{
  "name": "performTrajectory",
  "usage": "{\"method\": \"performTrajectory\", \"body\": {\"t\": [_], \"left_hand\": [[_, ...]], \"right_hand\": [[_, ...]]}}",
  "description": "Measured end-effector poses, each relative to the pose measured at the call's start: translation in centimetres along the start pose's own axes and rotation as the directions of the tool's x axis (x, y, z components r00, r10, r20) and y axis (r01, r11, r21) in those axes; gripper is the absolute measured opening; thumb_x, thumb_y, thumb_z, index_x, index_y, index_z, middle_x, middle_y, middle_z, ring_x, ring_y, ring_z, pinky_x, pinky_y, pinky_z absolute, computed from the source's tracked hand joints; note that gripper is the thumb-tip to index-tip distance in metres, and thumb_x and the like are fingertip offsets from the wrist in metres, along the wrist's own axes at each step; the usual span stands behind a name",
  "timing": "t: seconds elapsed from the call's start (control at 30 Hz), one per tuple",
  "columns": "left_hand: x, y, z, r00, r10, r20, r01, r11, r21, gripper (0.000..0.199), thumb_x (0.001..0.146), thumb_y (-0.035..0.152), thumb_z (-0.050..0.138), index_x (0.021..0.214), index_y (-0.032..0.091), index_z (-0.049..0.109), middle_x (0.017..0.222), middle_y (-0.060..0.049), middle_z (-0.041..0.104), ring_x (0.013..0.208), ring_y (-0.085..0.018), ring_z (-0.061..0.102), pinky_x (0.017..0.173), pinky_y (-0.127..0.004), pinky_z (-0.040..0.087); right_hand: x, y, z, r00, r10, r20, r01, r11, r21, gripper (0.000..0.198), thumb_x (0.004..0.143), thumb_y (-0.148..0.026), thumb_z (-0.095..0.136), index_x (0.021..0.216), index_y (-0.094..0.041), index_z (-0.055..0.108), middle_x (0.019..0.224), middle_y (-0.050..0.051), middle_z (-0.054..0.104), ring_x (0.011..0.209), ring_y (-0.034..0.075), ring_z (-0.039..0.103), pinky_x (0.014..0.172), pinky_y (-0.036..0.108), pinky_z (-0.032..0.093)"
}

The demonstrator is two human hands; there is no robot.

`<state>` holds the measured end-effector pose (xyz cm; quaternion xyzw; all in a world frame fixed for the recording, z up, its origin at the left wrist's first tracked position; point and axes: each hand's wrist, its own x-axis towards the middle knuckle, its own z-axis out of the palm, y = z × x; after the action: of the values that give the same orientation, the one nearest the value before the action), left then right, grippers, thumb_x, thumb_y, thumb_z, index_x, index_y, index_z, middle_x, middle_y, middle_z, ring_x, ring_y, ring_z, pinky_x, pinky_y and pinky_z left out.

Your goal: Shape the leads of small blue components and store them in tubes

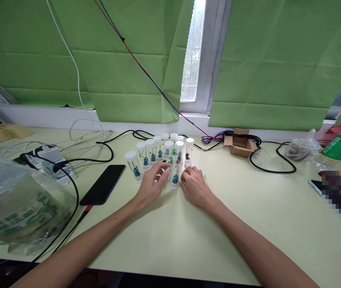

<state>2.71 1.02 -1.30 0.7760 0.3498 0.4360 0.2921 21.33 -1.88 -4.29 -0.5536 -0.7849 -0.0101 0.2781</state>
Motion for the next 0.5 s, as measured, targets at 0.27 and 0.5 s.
{"method": "performTrajectory", "body": {"t": [0.27, 0.5], "left_hand": [[-0.23, -0.44, 0.63, 0.994, 0.055, 0.097, -0.069, 0.987, 0.146, 0.038, 0.084, 0.043, 0.064, 0.115, 0.023, 0.055, 0.099, -0.003, 0.058, 0.069, -0.013, 0.052, 0.059, -0.026, 0.043], [-0.5, -0.54, 1.06, 0.984, -0.035, 0.174, 0.003, 0.983, 0.181, 0.02, 0.089, 0.039, 0.056, 0.098, 0.021, 0.055, 0.077, 0.001, 0.056, 0.063, -0.014, 0.046, 0.058, -0.028, 0.038]], "right_hand": [[-0.06, -0.37, -0.27, 0.998, -0.027, 0.052, 0.029, 0.999, -0.039, 0.014, 0.089, -0.006, 0.05, 0.089, -0.017, 0.059, 0.101, 0.012, 0.059, 0.097, 0.027, 0.05, 0.083, 0.04, 0.043], [0.06, -0.97, -0.36, 0.996, -0.024, 0.088, 0.041, 0.98, -0.197, 0.017, 0.094, -0.007, 0.045, 0.087, -0.016, 0.058, 0.102, 0.014, 0.058, 0.094, 0.027, 0.049, 0.08, 0.038, 0.042]]}}
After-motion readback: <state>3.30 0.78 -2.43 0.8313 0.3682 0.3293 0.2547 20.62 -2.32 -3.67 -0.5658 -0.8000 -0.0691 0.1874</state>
